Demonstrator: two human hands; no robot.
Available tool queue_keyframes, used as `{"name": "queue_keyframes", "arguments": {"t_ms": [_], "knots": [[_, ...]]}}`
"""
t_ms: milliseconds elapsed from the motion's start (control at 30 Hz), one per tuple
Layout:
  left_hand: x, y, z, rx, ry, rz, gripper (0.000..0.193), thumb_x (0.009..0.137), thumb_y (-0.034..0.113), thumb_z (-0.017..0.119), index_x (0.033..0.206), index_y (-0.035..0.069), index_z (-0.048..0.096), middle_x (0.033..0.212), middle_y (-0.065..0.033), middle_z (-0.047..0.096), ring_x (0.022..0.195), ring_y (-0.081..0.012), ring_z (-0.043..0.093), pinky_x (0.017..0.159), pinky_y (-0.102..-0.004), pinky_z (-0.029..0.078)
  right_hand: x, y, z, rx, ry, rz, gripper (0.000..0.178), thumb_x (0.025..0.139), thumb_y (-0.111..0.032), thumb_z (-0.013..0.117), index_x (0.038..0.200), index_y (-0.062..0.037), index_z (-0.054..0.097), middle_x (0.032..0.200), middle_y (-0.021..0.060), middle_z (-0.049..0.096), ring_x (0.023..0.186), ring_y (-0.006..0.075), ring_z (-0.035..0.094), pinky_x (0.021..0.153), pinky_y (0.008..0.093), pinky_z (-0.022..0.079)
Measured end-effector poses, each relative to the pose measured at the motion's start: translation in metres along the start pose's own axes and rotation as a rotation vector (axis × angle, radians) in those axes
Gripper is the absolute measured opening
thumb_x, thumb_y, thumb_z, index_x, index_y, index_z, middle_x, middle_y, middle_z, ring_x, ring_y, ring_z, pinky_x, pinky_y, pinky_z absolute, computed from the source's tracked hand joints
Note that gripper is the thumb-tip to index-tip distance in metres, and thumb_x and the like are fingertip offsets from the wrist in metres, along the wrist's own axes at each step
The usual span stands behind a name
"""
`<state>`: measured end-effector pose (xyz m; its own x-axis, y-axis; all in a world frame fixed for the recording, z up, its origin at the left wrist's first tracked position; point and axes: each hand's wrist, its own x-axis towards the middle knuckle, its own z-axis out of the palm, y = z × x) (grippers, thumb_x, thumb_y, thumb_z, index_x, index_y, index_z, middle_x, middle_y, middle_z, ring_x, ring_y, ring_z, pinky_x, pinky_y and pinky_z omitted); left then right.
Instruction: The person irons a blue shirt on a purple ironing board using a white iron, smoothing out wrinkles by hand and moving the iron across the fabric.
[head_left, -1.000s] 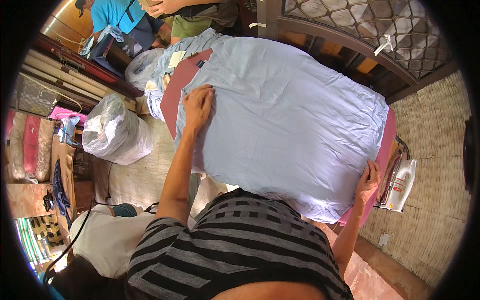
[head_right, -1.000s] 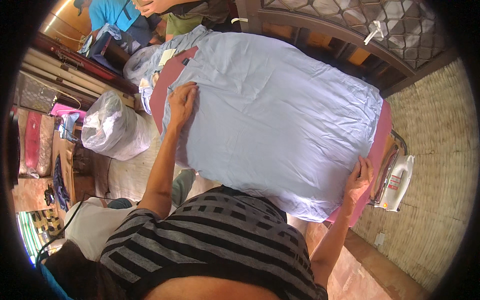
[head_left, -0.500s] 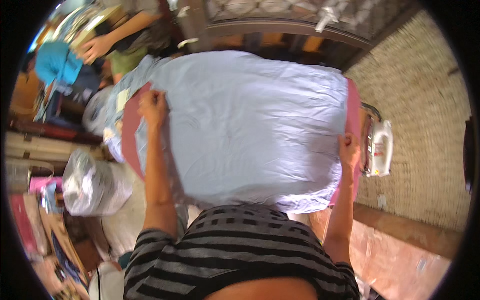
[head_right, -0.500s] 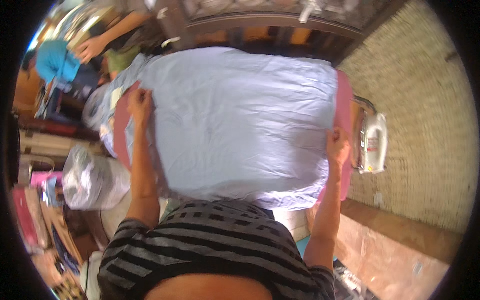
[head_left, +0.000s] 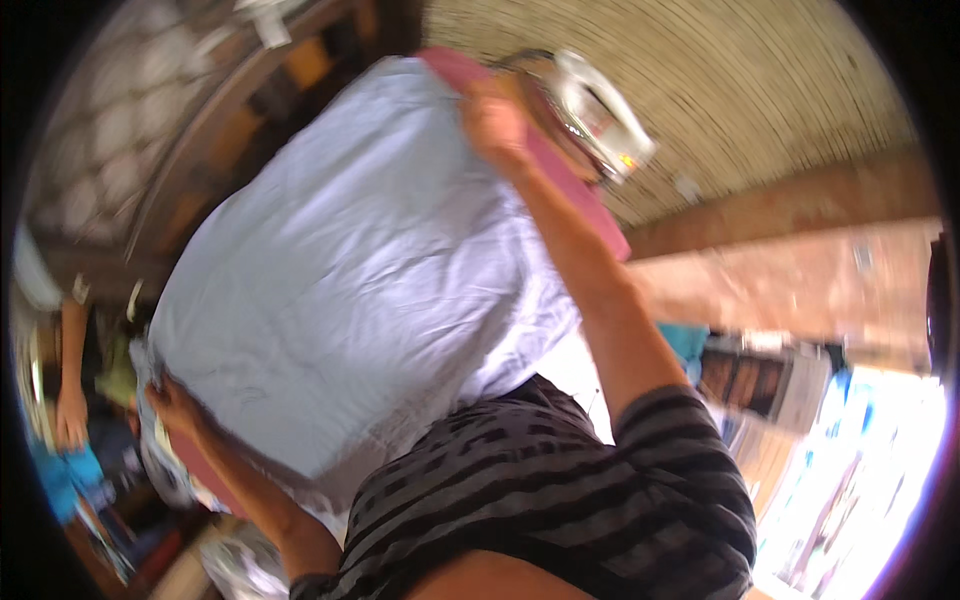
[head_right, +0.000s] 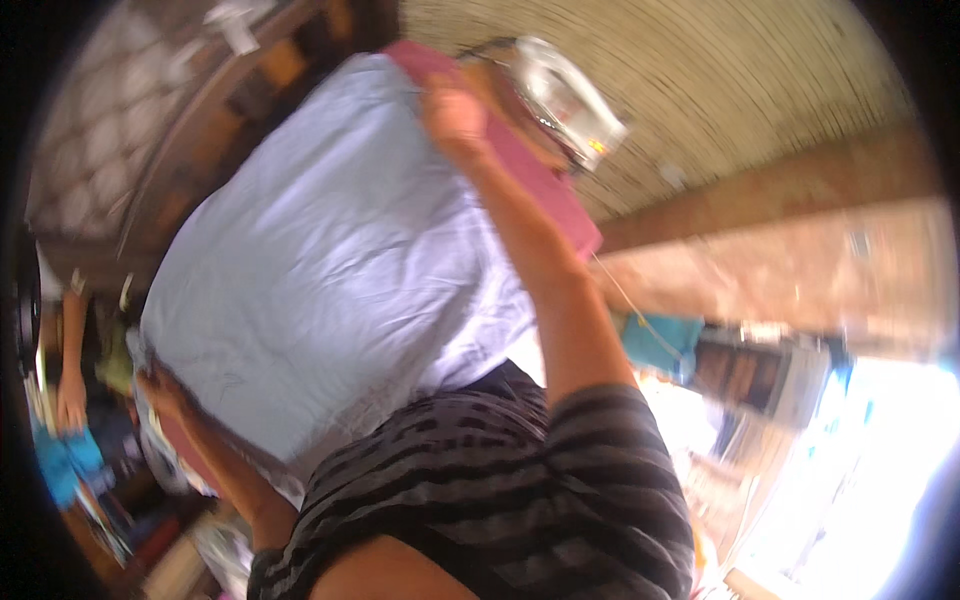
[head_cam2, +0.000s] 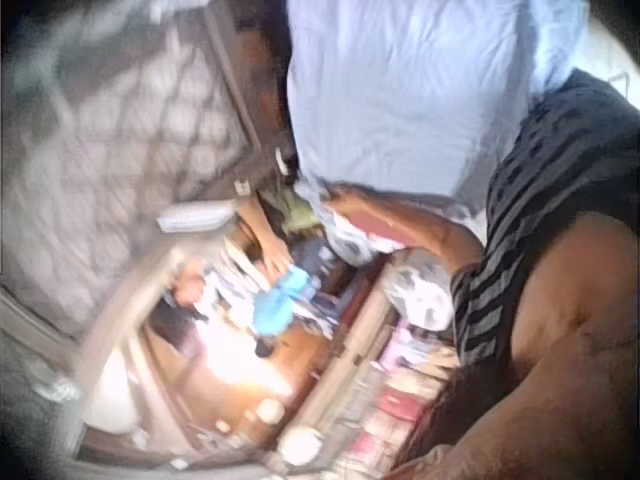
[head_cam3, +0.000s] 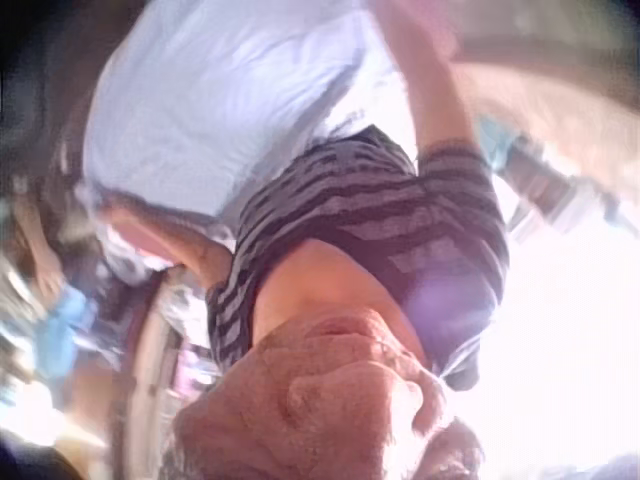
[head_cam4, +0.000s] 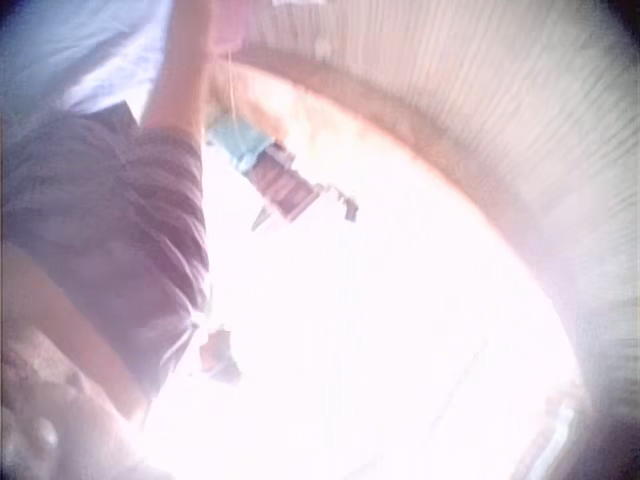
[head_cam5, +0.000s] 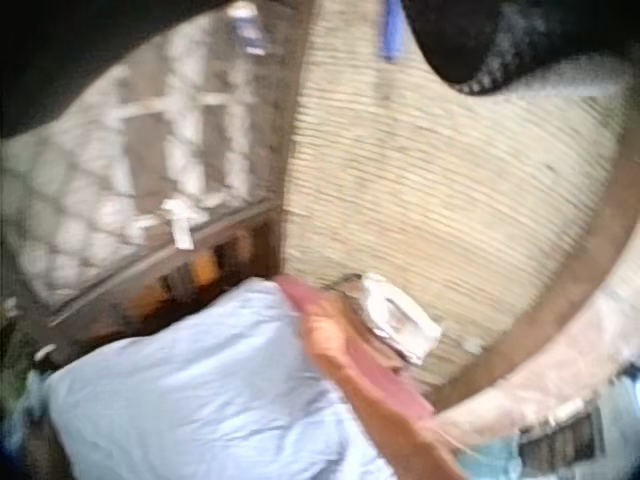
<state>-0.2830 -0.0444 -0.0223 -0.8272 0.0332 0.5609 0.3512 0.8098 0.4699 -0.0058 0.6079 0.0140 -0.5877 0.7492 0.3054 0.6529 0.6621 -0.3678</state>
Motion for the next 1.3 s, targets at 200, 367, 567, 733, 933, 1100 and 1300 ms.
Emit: {"name": "queue_keyframes", "arguments": {"t_ms": [200, 367, 567, 733, 933, 1100, 1300], "knots": [[-0.021, 0.099, -0.006, 0.789, -0.054, 0.218, 0.074, 0.092, 0.069, 0.049, 0.145, 0.018, 0.047, 0.144, -0.0192, 0.046, 0.132, -0.0371, 0.045, 0.098, -0.0622, 0.039, -0.108, -0.045, -0.03, 0.088, 0.339, -0.081, 0.044, 0.079, -0.019, 0.072, 0.121, -0.0112, 0.063, 0.117, 0.0138, 0.054, 0.108, 0.0346, 0.049, 0.09, 0.0501, 0.04], [-0.102, 0.272, 0.025, 0.148, -0.398, 0.801, 0.058, 0.102, 0.051, 0.043, 0.151, 0.019, 0.042, 0.155, -0.0143, 0.036, 0.142, -0.0395, 0.034, 0.106, -0.0619, 0.031, -0.126, -0.02, -0.019, 0.211, 0.232, 0.016, 0.028, 0.078, -0.014, 0.065, 0.105, -0.0105, 0.069, 0.112, 0.0096, 0.057, 0.107, 0.0307, 0.051, 0.089, 0.0435, 0.042], [-0.143, 0.309, 0.049, 0.232, -0.484, 0.875, 0.058, 0.104, 0.05, 0.04, 0.154, 0.021, 0.037, 0.163, -0.0103, 0.027, 0.147, -0.0407, 0.026, 0.111, -0.0607, 0.024, -0.117, -0.02, -0.02, 0.274, 0.251, -0.015, 0.025, 0.078, -0.013, 0.061, 0.101, -0.0102, 0.071, 0.113, 0.0089, 0.06, 0.109, 0.0294, 0.052, 0.093, 0.0441, 0.042], [-0.14, 0.316, 0.049, 0.247, -0.531, 0.864, 0.059, 0.104, 0.052, 0.038, 0.155, 0.022, 0.036, 0.164, -0.0098, 0.025, 0.147, -0.0406, 0.024, 0.111, -0.061, 0.023, -0.164, -0.02, -0.035, 0.231, 0.174, -0.157, 0.038, 0.086, -0.025, 0.06, 0.12, -0.009, 0.067, 0.139, 0.0107, 0.053, 0.131, 0.0328, 0.044, 0.11, 0.0467, 0.033], [-0.14, 0.318, 0.058, 0.242, -0.564, 0.847, 0.059, 0.103, 0.05, 0.039, 0.155, 0.021, 0.034, 0.163, -0.0102, 0.026, 0.147, -0.041, 0.023, 0.112, -0.062, 0.021, -0.161, -0.01, -0.024, 0.048, -0.058, -0.112, 0.065, 0.098, -0.047, 0.048, 0.15, -0.0085, 0.042, 0.162, 0.0111, 0.028, 0.151, 0.031, 0.018, 0.123, 0.0461, 0.01], [-0.146, 0.344, 0.058, 0.19, -0.525, 0.761, 0.063, 0.104, 0.05, 0.037, 0.156, 0.014, 0.032, 0.161, -0.0162, 0.027, 0.148, -0.0383, 0.023, 0.112, -0.061, 0.022, -0.196, -0.006, -0.05, 0.323, 0.294, -0.153, 0.05, 0.086, -0.037, 0.065, 0.128, -0.0095, 0.059, 0.145, 0.0166, 0.046, 0.14, 0.0353, 0.037, 0.113, 0.0512, 0.028], [-0.179, 0.435, 0.093, -0.009, -0.564, 1.081, 0.063, 0.104, 0.054, 0.033, 0.156, 0.018, 0.032, 0.162, -0.0126, 0.026, 0.148, -0.0329, 0.025, 0.111, -0.0579, 0.024, -0.286, 0.017, -0.097, 0.623, 0.351, -0.173, 0.032, 0.08, -0.026, 0.069, 0.107, -0.0104, 0.065, 0.126, 0.0145, 0.054, 0.125, 0.0342, 0.047, 0.102, 0.0494, 0.036]]}}
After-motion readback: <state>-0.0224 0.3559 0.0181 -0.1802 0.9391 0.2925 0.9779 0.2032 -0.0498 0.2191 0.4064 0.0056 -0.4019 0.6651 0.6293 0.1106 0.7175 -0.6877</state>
